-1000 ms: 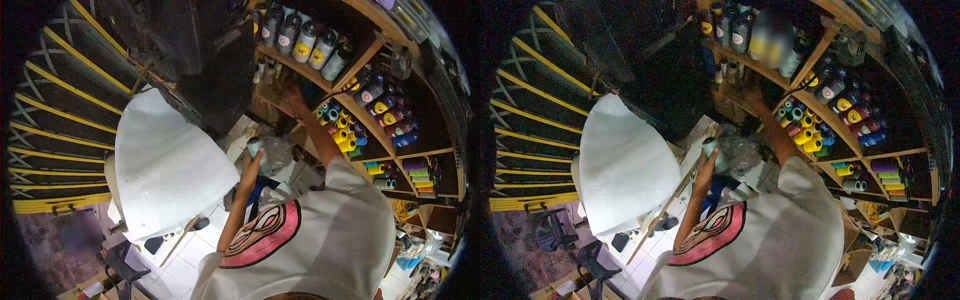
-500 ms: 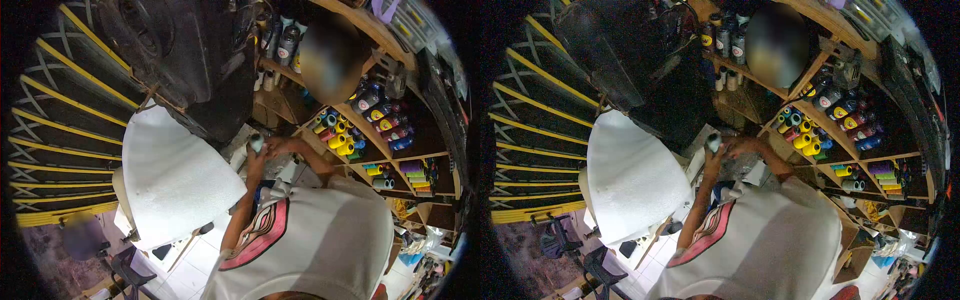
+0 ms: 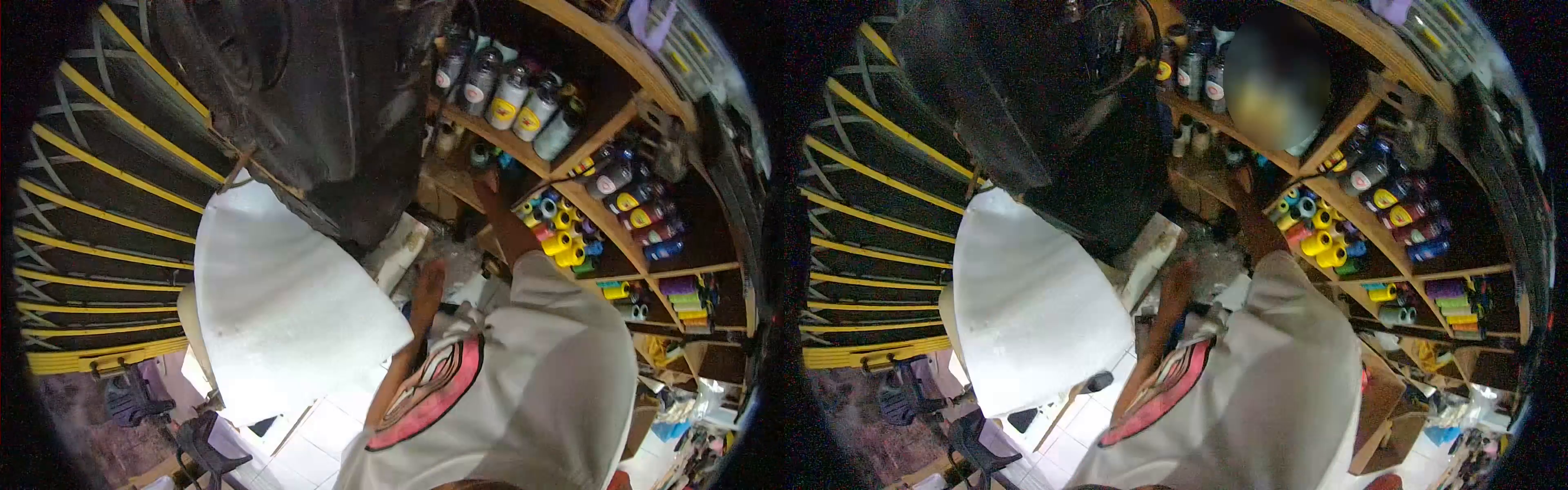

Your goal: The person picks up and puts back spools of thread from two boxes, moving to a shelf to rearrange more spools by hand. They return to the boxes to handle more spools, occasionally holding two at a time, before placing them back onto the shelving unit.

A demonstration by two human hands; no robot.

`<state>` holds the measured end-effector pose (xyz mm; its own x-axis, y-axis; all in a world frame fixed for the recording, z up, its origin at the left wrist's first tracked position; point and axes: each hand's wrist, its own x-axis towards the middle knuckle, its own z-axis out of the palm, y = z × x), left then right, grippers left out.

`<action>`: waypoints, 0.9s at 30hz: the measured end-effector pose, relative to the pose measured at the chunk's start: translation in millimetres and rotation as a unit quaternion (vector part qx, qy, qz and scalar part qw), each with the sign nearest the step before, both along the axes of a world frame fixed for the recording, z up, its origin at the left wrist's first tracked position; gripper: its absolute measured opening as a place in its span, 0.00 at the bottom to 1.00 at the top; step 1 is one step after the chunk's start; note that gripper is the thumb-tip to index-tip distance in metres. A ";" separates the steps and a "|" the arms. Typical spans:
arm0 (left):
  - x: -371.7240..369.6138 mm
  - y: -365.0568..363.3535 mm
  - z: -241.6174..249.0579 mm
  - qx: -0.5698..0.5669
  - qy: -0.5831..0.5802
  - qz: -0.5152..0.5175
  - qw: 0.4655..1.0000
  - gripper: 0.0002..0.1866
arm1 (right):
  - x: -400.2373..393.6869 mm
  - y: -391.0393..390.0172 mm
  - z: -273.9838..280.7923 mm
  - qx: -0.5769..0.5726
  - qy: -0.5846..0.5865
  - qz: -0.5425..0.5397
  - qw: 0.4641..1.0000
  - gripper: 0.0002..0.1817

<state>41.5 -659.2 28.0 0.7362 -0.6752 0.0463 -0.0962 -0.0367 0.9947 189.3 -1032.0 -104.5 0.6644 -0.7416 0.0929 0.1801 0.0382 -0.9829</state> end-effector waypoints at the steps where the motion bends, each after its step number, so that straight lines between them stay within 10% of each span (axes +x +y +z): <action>1: -8.5 11.6 -2.6 0.005 0.027 -0.006 1.000 0.24 | 7.8 -7.0 -1.9 0.002 -0.006 -0.017 1.000 0.31; 27: -67.4 96.1 -13.7 0.043 0.132 -0.053 0.989 0.16 | -16.1 15.9 -19.8 0.031 -0.079 -0.086 0.993 0.33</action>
